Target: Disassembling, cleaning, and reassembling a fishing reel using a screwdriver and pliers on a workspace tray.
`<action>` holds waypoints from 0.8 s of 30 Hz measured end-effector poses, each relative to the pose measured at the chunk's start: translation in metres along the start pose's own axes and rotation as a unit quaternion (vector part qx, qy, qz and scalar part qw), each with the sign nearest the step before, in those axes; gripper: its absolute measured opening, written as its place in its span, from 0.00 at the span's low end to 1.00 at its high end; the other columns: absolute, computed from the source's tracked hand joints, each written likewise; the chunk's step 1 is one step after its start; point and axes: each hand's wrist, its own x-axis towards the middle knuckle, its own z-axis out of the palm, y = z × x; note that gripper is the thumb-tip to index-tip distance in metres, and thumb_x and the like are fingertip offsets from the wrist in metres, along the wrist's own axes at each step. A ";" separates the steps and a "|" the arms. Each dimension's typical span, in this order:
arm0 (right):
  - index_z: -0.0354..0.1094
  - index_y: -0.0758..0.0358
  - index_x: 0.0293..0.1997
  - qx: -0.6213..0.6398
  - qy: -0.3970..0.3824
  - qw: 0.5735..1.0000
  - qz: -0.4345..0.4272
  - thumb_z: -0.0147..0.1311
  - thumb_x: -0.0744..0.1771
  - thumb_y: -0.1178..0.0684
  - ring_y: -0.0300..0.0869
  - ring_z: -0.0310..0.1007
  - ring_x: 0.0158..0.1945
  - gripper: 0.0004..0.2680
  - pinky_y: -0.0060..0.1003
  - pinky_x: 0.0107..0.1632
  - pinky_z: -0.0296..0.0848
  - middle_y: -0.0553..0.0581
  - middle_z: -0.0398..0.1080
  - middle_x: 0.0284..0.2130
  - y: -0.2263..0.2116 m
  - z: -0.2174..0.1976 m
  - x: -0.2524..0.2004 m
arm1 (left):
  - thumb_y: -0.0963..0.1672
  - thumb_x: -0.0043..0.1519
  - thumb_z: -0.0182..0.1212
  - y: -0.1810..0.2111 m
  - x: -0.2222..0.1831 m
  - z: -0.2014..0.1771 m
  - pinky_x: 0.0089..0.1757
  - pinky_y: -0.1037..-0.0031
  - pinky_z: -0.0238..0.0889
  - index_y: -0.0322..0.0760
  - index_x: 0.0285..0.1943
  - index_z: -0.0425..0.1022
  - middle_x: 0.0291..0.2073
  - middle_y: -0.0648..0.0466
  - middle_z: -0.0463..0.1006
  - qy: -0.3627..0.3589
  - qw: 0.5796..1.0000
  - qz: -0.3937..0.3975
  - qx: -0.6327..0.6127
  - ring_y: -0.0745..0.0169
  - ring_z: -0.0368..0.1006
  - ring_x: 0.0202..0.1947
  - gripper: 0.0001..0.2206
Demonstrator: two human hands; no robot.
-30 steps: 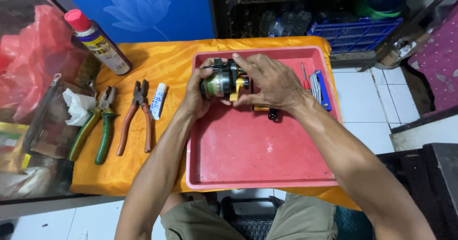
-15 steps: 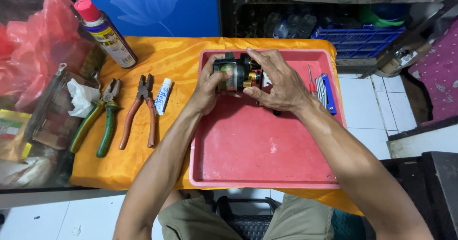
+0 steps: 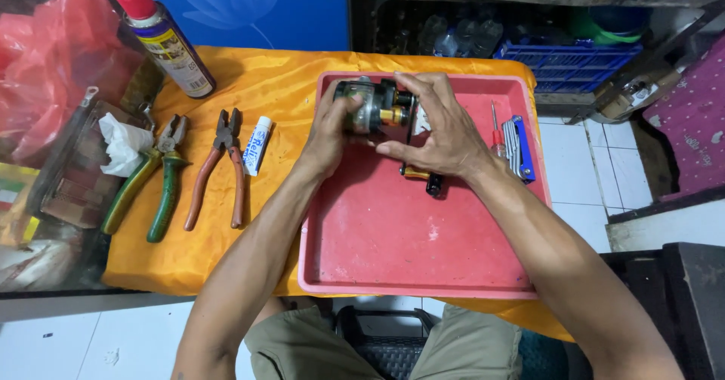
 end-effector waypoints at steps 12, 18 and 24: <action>0.68 0.58 0.59 -0.142 0.022 0.985 -0.099 0.69 0.62 0.47 0.55 0.73 0.45 0.21 0.49 0.44 0.75 0.57 0.64 0.47 0.014 0.020 -0.010 | 0.53 0.59 0.61 -0.048 0.035 -0.031 0.28 0.58 0.82 0.34 0.53 0.68 0.34 0.45 0.68 0.036 0.999 -0.014 0.027 0.48 0.75 0.29 0.22; 0.74 0.53 0.45 -0.207 0.005 0.951 -0.228 0.57 0.68 0.47 0.50 0.72 0.41 0.06 0.45 0.42 0.72 0.56 0.69 0.47 0.003 0.010 -0.005 | 0.53 0.57 0.60 -0.034 0.027 -0.022 0.28 0.62 0.82 0.35 0.53 0.69 0.35 0.47 0.66 0.050 0.998 -0.033 0.021 0.50 0.74 0.31 0.22; 0.74 0.54 0.52 -0.148 0.039 0.972 -0.178 0.67 0.65 0.40 0.53 0.73 0.47 0.16 0.47 0.47 0.73 0.57 0.68 0.48 0.006 0.004 0.002 | 0.54 0.56 0.60 -0.010 0.010 -0.001 0.26 0.61 0.81 0.37 0.53 0.69 0.35 0.46 0.67 0.073 0.995 -0.060 -0.030 0.49 0.75 0.30 0.23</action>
